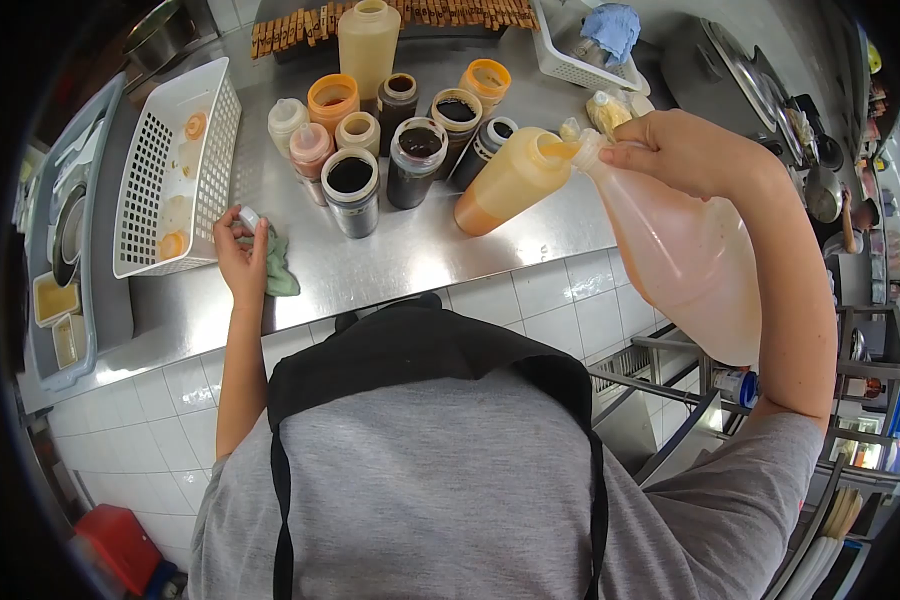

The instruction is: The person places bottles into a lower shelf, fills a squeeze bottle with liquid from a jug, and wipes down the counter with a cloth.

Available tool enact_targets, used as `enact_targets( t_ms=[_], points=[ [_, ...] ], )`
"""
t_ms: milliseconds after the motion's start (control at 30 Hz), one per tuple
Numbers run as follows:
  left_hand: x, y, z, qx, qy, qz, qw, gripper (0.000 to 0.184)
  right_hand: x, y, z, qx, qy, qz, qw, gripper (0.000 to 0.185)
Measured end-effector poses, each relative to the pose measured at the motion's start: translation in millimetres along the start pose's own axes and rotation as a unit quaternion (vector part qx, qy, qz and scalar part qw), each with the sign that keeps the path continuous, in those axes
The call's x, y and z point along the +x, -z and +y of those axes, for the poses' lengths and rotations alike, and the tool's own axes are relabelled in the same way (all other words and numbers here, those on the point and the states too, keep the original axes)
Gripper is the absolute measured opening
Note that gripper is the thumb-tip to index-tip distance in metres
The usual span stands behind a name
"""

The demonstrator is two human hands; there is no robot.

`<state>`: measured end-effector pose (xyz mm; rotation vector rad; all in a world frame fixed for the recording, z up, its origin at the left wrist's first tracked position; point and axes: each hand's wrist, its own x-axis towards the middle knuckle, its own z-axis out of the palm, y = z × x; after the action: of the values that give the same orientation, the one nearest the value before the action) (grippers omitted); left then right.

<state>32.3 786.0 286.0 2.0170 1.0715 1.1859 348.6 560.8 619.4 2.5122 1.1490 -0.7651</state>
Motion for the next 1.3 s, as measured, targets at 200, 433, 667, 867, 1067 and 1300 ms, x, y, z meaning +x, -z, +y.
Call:
enact_targets(
  t_ms=[200,433,667,867,1067,1300],
  points=[
    [0,0,2,0.001,0.000,0.002,1.000,0.040,0,-1,2,0.002,0.011,0.008,1.000,0.037],
    [0,-1,-1,0.000,-0.004,0.005,1.000,0.040,-3,5,-5,-0.040,-0.027,-0.018,0.999,0.038],
    [1,-1,0,0.006,-0.011,0.006,1.000,0.040,-3,6,-6,-0.040,-0.026,-0.020,0.999,0.039],
    [1,0,0,0.006,-0.008,0.002,1.000,0.040,-5,9,-12,-0.052,-0.041,-0.026,0.997,0.039],
    [1,0,1,0.003,-0.003,0.001,1.000,0.040,-6,9,-10,-0.044,-0.039,-0.018,0.998,0.038],
    [1,-1,-2,-0.005,-0.004,0.004,1.000,0.040,-3,7,-3,-0.043,-0.019,-0.010,0.999,0.039]
  ],
)
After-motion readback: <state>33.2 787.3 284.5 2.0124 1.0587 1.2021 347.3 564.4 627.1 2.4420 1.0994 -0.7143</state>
